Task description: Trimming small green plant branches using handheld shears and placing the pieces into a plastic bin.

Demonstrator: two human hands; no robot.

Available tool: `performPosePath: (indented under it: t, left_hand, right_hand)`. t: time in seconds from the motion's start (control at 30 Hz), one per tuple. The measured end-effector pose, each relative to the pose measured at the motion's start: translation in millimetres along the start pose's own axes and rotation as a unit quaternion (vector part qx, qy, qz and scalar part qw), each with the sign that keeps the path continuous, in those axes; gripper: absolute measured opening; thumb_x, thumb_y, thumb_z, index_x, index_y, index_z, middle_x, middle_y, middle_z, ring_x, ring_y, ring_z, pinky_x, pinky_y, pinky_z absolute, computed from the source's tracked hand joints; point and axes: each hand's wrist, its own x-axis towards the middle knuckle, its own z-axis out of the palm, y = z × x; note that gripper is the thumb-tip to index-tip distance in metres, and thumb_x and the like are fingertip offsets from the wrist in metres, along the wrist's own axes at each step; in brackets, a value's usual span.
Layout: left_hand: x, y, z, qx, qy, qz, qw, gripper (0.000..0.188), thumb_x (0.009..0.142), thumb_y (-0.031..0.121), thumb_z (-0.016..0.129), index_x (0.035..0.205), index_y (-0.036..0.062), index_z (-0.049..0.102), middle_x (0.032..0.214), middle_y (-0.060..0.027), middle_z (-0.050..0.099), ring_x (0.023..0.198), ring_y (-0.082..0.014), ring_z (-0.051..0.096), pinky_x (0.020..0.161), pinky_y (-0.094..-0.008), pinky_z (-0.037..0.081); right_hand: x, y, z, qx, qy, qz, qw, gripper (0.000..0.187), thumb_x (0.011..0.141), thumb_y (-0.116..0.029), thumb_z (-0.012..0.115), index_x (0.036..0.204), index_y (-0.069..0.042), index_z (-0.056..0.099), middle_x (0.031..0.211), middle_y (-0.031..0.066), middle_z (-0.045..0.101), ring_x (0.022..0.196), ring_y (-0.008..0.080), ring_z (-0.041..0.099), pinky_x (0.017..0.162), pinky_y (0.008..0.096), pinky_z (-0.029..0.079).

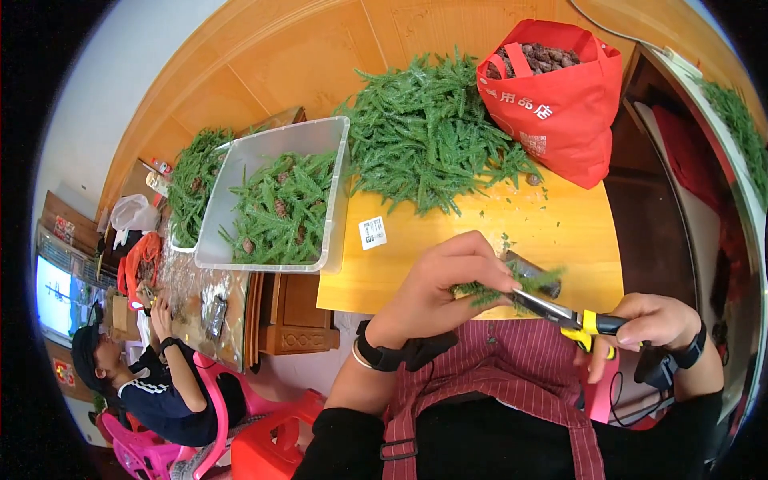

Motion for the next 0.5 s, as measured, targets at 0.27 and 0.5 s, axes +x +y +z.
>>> performPosePath:
  t: [0.27,0.5]
  left_hand:
    - [0.1,3.8,-11.5,0.026,0.075,0.024,0.997,0.019,0.063,0.002,0.072,0.079,0.0056,0.064,0.080,-0.0060,0.058,0.072,-0.0165,0.052,0.064,-0.0260,0.040]
    - [2.8,3.4,-2.4,0.047,0.072,-0.005,0.996,0.021,0.062,0.001,0.072,0.079,0.0035,0.061,0.078,-0.0054,0.056,0.072,-0.0150,0.051,0.064,-0.0247,0.039]
  right_hand:
    - [2.3,-4.5,12.1,-0.015,0.011,-0.049,0.999,0.027,0.085,-0.020,0.049,0.075,0.004,0.057,0.090,0.0189,0.062,0.096,0.0275,0.054,0.092,0.0368,0.036]
    - [19.7,-20.1,23.1,-0.551,0.303,-0.253,0.735,0.022,0.065,-0.020,0.068,0.070,-0.001,0.061,0.083,0.0116,0.061,0.090,0.0332,0.054,0.081,0.0401,0.044]
